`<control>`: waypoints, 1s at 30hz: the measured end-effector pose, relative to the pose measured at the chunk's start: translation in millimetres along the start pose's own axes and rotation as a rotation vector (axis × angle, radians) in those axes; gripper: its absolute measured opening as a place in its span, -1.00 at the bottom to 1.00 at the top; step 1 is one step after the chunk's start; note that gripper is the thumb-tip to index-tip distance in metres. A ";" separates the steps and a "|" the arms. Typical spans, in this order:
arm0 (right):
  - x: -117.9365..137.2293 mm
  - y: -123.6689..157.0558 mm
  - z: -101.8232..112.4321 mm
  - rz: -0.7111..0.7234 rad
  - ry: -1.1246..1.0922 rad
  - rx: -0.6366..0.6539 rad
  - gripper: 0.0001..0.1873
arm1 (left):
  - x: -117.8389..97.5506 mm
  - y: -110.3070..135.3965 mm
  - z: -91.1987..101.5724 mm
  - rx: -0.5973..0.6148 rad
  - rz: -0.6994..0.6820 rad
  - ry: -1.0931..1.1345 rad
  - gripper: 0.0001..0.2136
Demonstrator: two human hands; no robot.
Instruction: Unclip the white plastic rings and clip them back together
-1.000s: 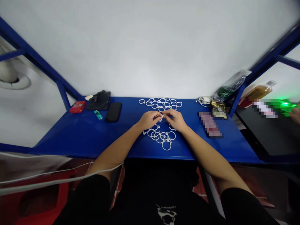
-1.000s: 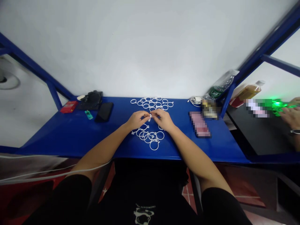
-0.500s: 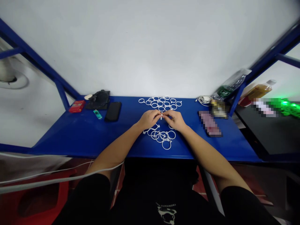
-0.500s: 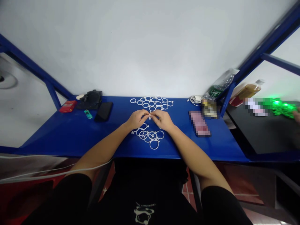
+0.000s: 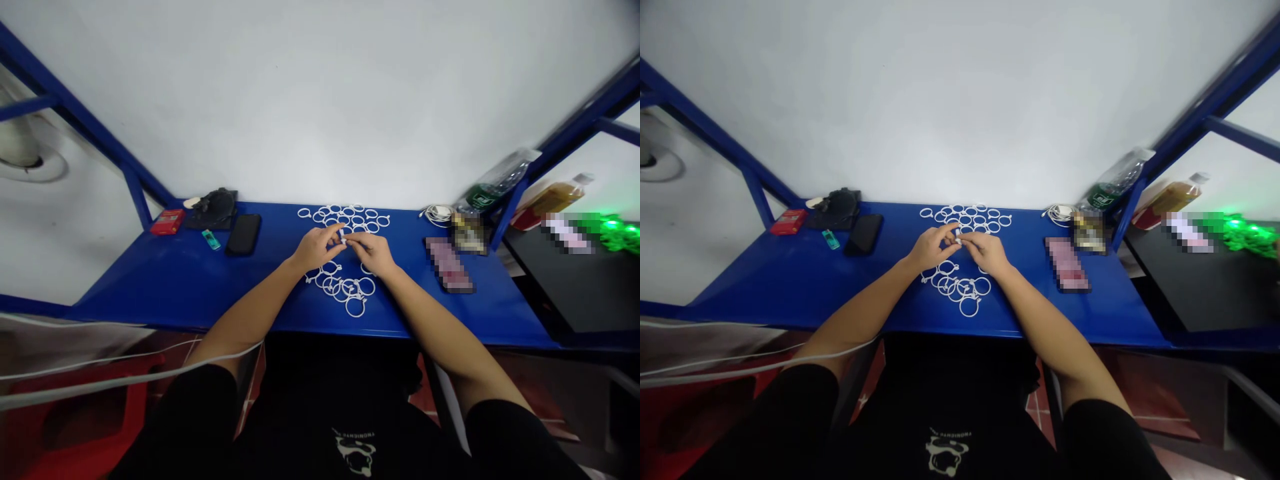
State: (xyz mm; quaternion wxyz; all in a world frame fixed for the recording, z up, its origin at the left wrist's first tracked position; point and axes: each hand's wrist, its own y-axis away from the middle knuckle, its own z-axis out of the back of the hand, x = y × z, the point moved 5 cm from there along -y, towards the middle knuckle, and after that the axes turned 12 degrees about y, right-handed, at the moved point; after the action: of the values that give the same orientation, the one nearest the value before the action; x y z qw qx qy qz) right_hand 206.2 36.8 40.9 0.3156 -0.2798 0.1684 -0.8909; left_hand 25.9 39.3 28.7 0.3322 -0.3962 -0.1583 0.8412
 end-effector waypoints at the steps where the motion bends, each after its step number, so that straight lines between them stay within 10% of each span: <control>1: 1.7 -0.7 -2.8 0.031 -0.004 0.037 -0.63 | 1.8 0.0 0.6 0.004 0.010 -0.009 -0.64; 12: -34.8 3.4 19.2 -0.104 0.100 0.174 -0.67 | 66.6 6.6 52.6 -0.281 0.450 -0.232 -0.62; 30: -62.8 12.9 37.0 -0.209 0.097 0.549 -0.75 | 102.9 19.3 54.0 -0.085 0.741 -0.402 -0.38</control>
State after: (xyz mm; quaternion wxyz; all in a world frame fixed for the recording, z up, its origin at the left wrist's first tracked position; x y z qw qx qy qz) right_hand 275.1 63.9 39.2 0.2776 -0.1568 -0.0939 -0.9431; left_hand -72.0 95.5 -4.9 -0.0467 -0.2678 -0.1011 0.9570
